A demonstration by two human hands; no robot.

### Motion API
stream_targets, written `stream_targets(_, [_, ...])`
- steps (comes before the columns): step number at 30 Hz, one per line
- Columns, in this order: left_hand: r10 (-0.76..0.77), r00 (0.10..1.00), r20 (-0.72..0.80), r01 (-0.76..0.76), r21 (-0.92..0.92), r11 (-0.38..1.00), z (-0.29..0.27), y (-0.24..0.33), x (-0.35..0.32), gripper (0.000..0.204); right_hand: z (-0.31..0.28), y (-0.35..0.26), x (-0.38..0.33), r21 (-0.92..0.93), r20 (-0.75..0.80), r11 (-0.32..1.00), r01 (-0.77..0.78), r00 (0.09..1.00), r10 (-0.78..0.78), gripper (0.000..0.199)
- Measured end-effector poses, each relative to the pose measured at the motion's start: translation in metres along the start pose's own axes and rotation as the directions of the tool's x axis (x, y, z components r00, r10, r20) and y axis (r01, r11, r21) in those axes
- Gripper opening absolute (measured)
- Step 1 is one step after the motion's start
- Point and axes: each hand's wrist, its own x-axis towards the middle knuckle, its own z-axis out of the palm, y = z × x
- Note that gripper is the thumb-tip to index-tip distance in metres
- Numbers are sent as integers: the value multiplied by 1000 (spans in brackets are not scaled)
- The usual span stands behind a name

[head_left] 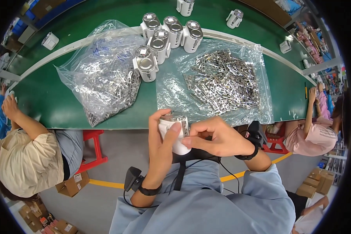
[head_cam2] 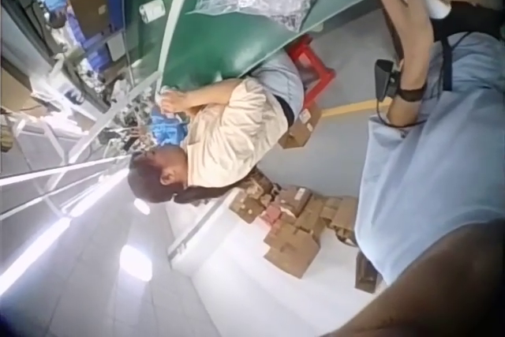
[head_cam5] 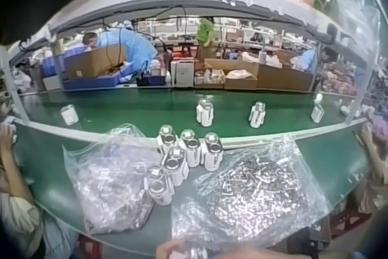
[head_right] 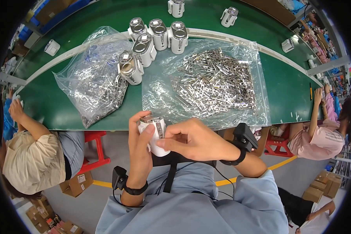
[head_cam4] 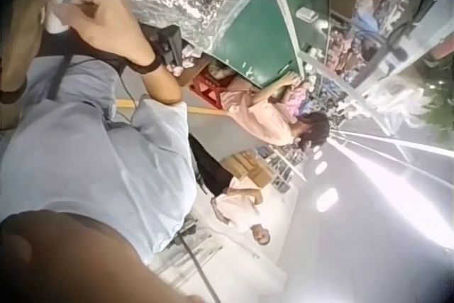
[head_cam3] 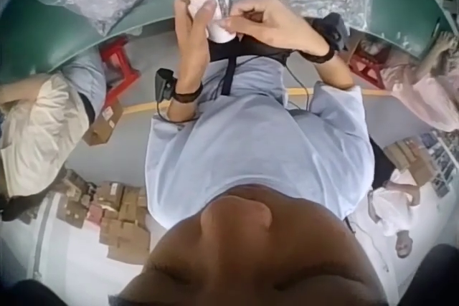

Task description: The person assembles a device by picking up a white housing, retrieving a metal clip from a pile, and pressing the clip into the housing. After fitting the clip, the person places the unit onto a conveyor belt and repeats the process.

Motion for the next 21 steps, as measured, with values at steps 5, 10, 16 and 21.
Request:
stream_targets(5, [-60,998,-3,60,-11,998,6,13,-6,47,2,11,3,-114,26,993,39,999,-37,11])
stream_targets(10, [-103,993,56,95,135,986,0,5,-9,51,-4,7,5,-71,96,997,30,995,-23,21])
stream_targets(16, [-26,1000,15,25,54,998,2,-6,-9,50,-4,14,-2,-69,37,997,19,999,-17,18])
stream_targets(21, [-27,996,-88,25,-25,999,16,-1,-15,48,5,12,-8,-115,-88,993,25,996,-35,12])
